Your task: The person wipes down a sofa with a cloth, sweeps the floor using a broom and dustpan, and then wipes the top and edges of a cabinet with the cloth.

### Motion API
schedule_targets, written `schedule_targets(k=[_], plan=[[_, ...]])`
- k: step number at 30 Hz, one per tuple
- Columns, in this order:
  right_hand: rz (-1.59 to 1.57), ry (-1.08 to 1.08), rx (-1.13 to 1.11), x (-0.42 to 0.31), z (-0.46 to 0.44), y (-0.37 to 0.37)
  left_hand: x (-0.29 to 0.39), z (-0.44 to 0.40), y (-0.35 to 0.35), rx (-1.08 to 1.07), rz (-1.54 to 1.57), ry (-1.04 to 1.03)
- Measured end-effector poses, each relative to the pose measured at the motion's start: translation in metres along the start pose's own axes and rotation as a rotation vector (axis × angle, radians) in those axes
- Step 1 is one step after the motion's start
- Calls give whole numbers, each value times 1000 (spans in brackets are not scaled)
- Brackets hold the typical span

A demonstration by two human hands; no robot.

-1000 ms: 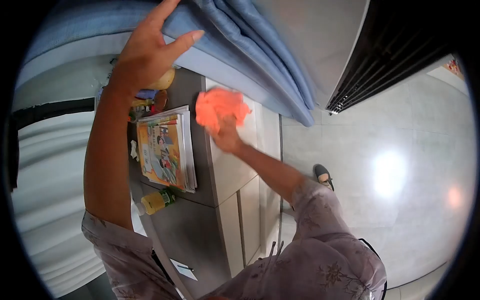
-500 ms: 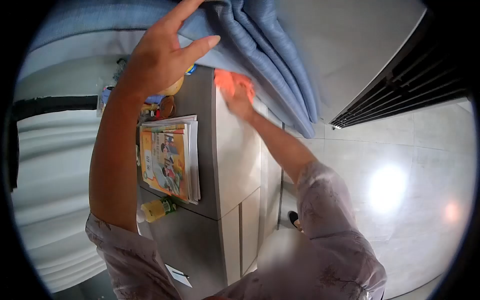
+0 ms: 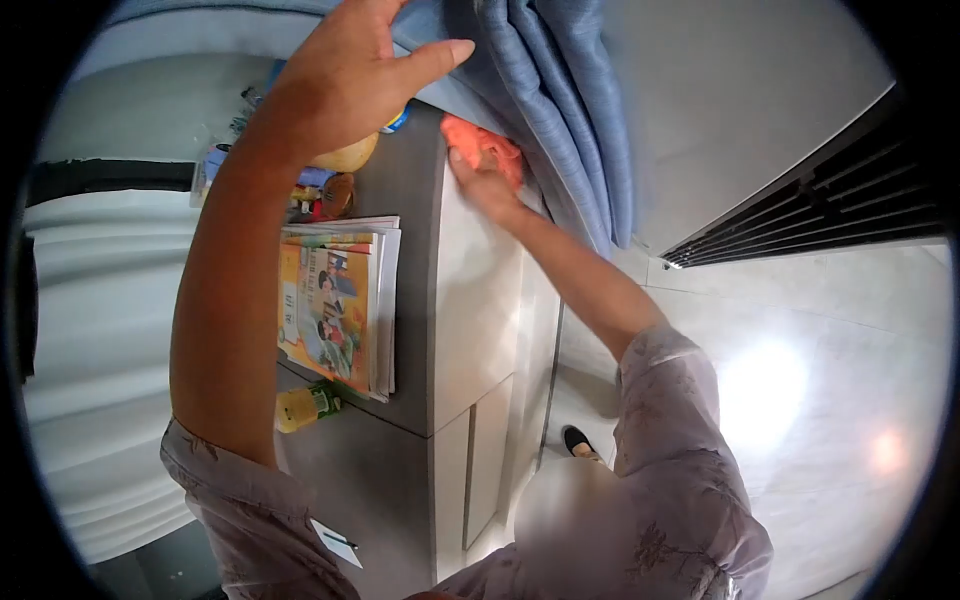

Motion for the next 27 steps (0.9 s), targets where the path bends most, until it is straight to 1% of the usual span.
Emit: schedule_targets(k=[2,3,5,6,7,8,9,11,12,13,15,16,18,19,21,22,24,25,27], plan=[[-84,97,-84,1,-3,-1,-8,3,-4,19,-74,99],[-85,95,-86,11,-11,-1,-9,0,-4,-1,-55,7],[5,-242,-212,79,-17,-20,-11,0,-10,-28,-33,-81],[-2,-245,-210,116,-15,-36,-8,-1,-11,-5,-129,-38],[-58,-215,-87,158,-11,-51,-7,-1,-15,5,-179,-16],[-115,-187,36,162,0,-45,-7,-1,-18,13,-229,7],[-119,-193,35,169,6,-46,-6,1,-19,35,-277,8],[-305,-391,-429,184,36,-77,-7,-1,-21,78,-331,27],[-305,-394,-426,168,51,-71,-7,-2,-22,100,-357,38],[-401,-171,-314,122,59,-57,-14,-4,-17,83,-326,121],[-492,33,-205,83,54,-38,-28,-2,-22,55,-282,219],[-277,-14,-175,87,24,-35,-21,-1,-24,118,-350,120],[149,-86,-119,97,-26,-28,-19,2,-27,176,-421,24],[142,-93,-121,108,-29,-38,-25,1,-25,168,-412,-19],[-36,-50,142,123,-25,-36,-23,3,-25,158,-402,-58],[-68,-24,176,128,-12,-37,-25,4,-28,136,-401,-40],[-101,57,122,119,53,-48,-27,7,-29,117,-396,-19],[-117,127,93,110,96,-54,-23,8,-32,94,-367,-127],[-123,282,15,88,187,-60,-15,9,-37,76,-336,-244]])
Point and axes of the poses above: each hand's wrist, its own z-axis away from the middle knuckle, its own y-axis out of the back of the hand, x = y × z, the point moved 9 cm from there along -z, towards the middle knuckle, and after that the axes turned 13 degrees about z, right-handed, at the moved point
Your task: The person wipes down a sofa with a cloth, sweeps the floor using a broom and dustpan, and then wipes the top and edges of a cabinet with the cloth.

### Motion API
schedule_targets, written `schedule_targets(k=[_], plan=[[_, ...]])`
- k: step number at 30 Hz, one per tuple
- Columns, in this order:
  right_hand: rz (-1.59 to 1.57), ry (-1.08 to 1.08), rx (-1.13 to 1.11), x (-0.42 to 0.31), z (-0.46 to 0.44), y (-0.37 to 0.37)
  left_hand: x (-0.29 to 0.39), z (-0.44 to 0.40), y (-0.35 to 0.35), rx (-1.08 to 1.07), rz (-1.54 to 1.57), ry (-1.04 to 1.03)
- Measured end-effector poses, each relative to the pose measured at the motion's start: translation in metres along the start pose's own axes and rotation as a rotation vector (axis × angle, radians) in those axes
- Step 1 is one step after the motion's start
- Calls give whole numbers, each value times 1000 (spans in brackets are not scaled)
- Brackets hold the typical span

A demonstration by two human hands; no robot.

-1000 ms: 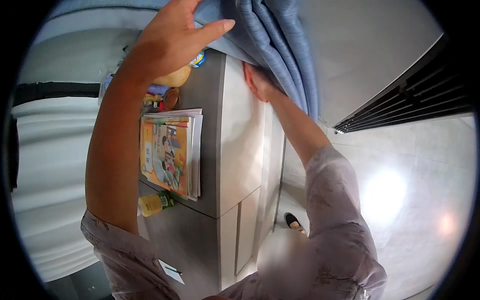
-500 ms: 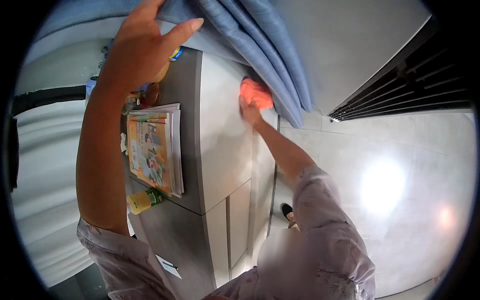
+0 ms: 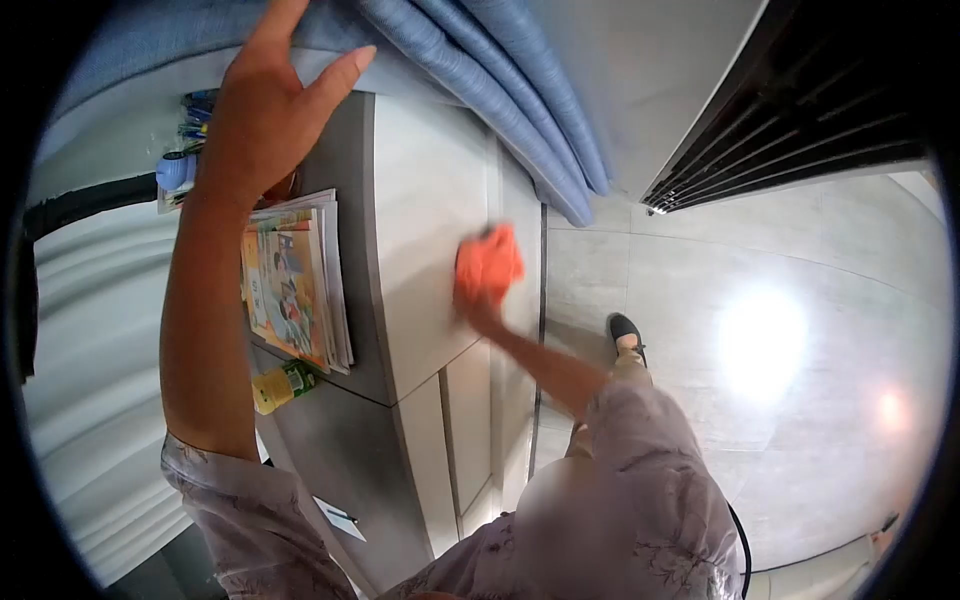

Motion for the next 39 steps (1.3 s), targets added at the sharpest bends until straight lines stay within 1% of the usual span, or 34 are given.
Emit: schedule_targets(k=[2,3,5,8,9,10,11,12,13,14,15,17,19,20,21,22,23,24,25,26,27,29,30,32,34,36,38,39], plan=[[17,71,-121,-40,49,0,2,2,-1,17,-2,7],[23,82,-131,-44,42,0,3,4,-2,19,-1,11],[-24,30,-109,-22,-18,-5,6,8,-1,22,-41,18],[26,-209,-50,20,-142,6,12,16,-1,32,-121,-6],[51,-202,87,29,-167,17,14,19,-2,34,-138,-15],[65,-161,286,36,-174,22,14,21,-2,27,-109,-40],[93,-121,472,40,-161,22,17,25,1,24,-82,-62],[2,-212,93,25,-143,10,19,31,2,26,-77,-56],[-7,-211,7,15,-110,5,19,36,2,20,-89,-27],[6,-122,33,-2,-66,0,20,40,2,13,-101,0],[25,12,71,-26,-17,-1,24,44,3,17,-96,-1],[33,212,52,-74,76,-2,24,49,1,-22,-85,78],[51,64,-290,-85,127,-25,42,51,4,-59,-78,102],[92,181,-289,-91,117,-22,46,55,3,-97,-73,133],[-382,-64,-344,-48,110,-49,44,60,0,-104,-71,136],[-392,-156,-335,-29,87,-47,46,65,0,-72,-87,37],[-258,-247,-324,-17,49,-32,52,71,1,-39,-104,-62],[-140,-320,-315,-8,20,-20,53,75,-2,-41,-99,-56],[-104,-339,-241,-8,-4,-9,55,78,-3,-22,-51,-42],[-157,-188,41,-16,-19,12,58,81,-3,-2,-7,-35],[-157,-191,43,-9,-10,4,62,85,-3,-4,-4,-35],[43,-130,343,3,21,6,66,95,-1,-18,-50,21],[20,-89,295,-8,46,1,68,99,0,-13,-47,23],[-156,22,67,-51,118,-15,64,108,-1,-53,-13,105],[-236,45,-66,-93,164,-21,70,114,0,-58,8,110],[-104,-44,-105,-102,154,-24,77,122,2,-62,35,119],[-48,-141,-110,-86,109,-17,80,133,1,-126,-15,169],[-82,-189,-138,-71,86,-16,86,137,5,-123,-15,168]])
Point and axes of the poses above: each hand's wrist, its own z-axis away from the middle knuckle, its own y-axis out of the back of the hand, x = y × z, the point moved 9 cm from there along -z, towards the middle knuckle, and after that the axes turned 13 degrees about z, right-handed, at the moved point
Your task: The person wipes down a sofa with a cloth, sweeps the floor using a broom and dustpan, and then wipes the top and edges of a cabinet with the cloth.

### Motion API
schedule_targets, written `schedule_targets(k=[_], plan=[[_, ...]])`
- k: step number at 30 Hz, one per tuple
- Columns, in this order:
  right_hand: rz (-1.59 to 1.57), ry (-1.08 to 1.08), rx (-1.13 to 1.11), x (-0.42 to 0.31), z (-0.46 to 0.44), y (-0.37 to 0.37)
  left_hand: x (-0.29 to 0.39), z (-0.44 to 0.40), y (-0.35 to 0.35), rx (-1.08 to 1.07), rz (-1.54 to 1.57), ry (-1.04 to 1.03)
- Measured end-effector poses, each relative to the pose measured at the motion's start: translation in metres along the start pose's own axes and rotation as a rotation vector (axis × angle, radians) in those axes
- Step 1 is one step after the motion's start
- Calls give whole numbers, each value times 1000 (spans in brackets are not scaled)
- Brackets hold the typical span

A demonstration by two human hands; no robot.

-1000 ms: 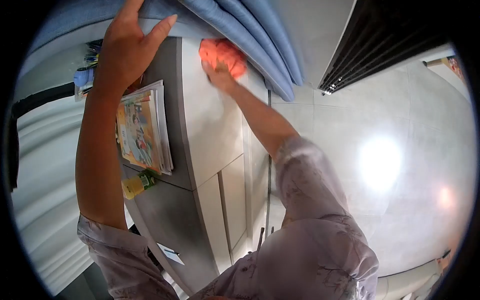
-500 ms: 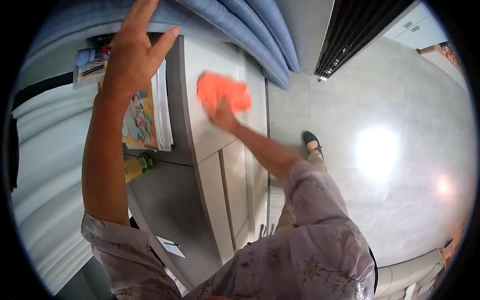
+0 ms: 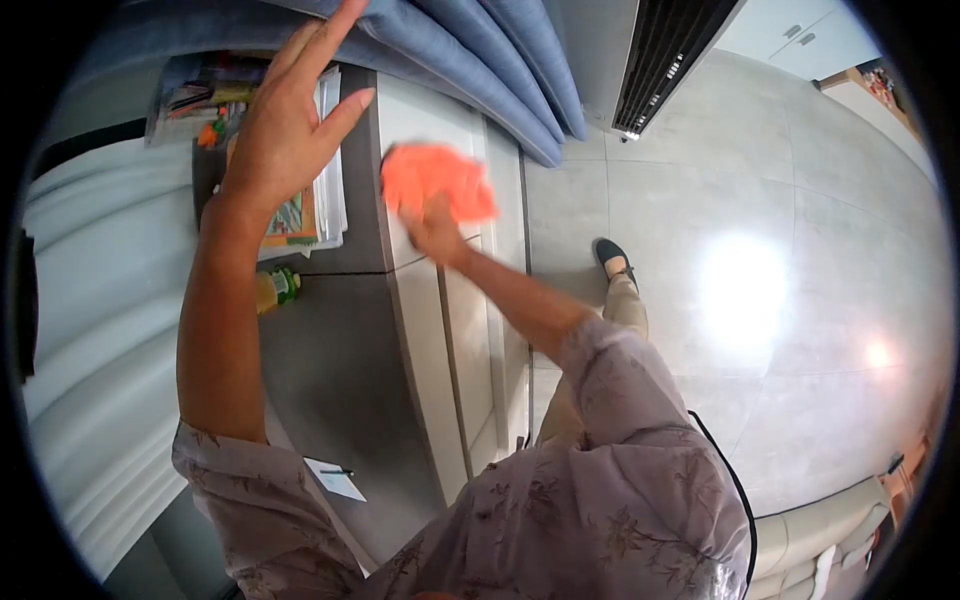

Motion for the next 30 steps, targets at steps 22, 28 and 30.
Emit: schedule_targets(k=[22,28,30], plan=[[-190,112,143,-22,130,-30,52,383,-61,-52,201,748],[-74,-26,-198,0,259,-66,70,471,-123,-26,0,868],[134,-40,-97,20,233,-70,71,472,-133,46,-57,864]])
Point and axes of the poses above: each hand's wrist, its own z-axis away from the middle knuckle, its own y-axis out of the back of the hand, x = y × z, the point moved 9 cm from there along -z, towards the middle knuckle, and after that the axes turned 13 degrees about z, right-handed, at the moved point
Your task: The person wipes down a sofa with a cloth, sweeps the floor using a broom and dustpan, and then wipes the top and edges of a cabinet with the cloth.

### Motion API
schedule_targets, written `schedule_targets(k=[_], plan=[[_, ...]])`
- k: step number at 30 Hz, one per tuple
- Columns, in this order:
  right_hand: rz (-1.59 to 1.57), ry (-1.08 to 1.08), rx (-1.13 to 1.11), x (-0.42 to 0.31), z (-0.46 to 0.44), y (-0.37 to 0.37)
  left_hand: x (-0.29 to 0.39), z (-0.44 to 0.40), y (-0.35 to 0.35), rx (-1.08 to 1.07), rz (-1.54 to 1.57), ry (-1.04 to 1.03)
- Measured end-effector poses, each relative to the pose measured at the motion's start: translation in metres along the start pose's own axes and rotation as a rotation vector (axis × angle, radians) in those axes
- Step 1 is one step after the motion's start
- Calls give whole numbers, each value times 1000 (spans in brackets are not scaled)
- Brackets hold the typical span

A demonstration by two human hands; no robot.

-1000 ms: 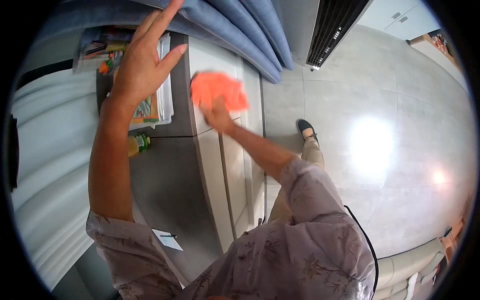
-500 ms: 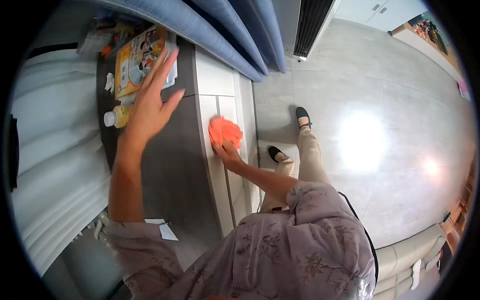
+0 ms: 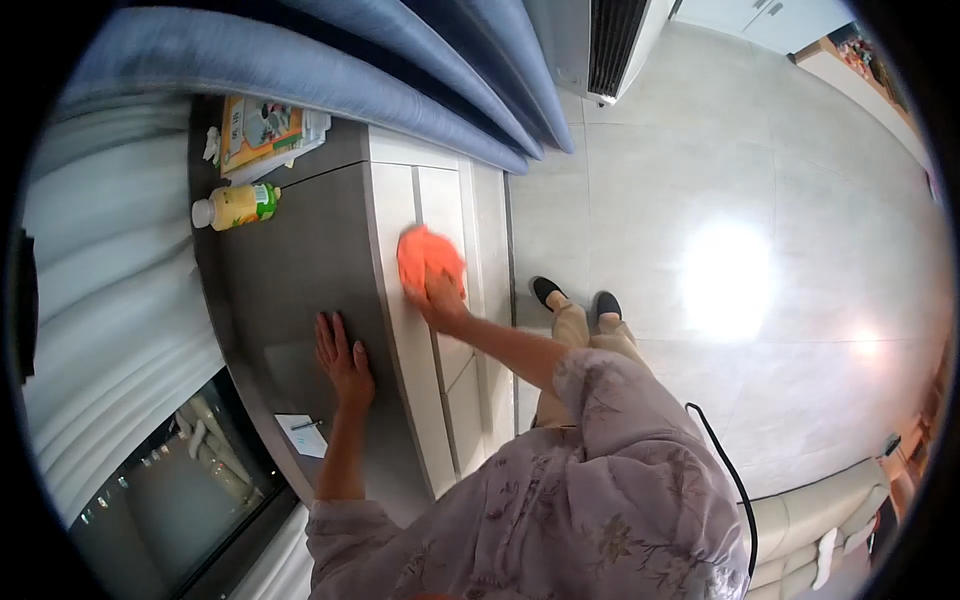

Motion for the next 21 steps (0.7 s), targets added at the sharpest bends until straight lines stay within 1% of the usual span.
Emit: schedule_targets(k=[1,2,4,5,6,7,9,10,11,13,15,16,18,19,20,21], plan=[[218,-32,106,20,-22,3,2,-3,2,89,-9,-9],[526,65,107,49,-50,-13,4,-9,0,80,-15,-13],[18,-131,203,69,-95,14,13,-18,7,123,-5,-39],[-140,-170,307,84,-111,21,13,-19,6,111,-11,-32],[-164,-266,137,109,-121,5,12,-19,5,114,-10,-22],[-76,-148,236,111,-113,5,12,-20,5,116,-9,-13],[-61,-186,253,121,-82,-5,11,-22,4,121,-11,-38],[-135,-351,166,129,-49,-14,13,-24,5,130,-9,-61],[-254,-383,49,136,-24,-36,12,-25,5,129,-11,-64],[-375,-414,-68,131,-15,-52,8,-23,4,126,-25,-62],[-109,-8,437,69,-26,12,7,-23,3,119,-24,-54],[-60,21,344,74,-49,8,5,-22,3,111,-24,-40],[-183,-83,249,83,-104,27,5,-22,3,116,-8,-60],[-351,-219,247,79,-120,42,7,-20,3,126,18,-78],[-356,-228,248,90,-128,34,8,-19,3,116,15,-77],[-289,-253,407,108,-128,34,9,-20,3,119,16,-80]])
Point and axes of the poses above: each hand's wrist, its own z-axis away from the middle knuckle, its own y-axis out of the back of the hand, x = y × z, the point moved 9 cm from there along -z, towards the middle knuckle, and after that the axes turned 13 degrees about z, right-handed, at the moved point
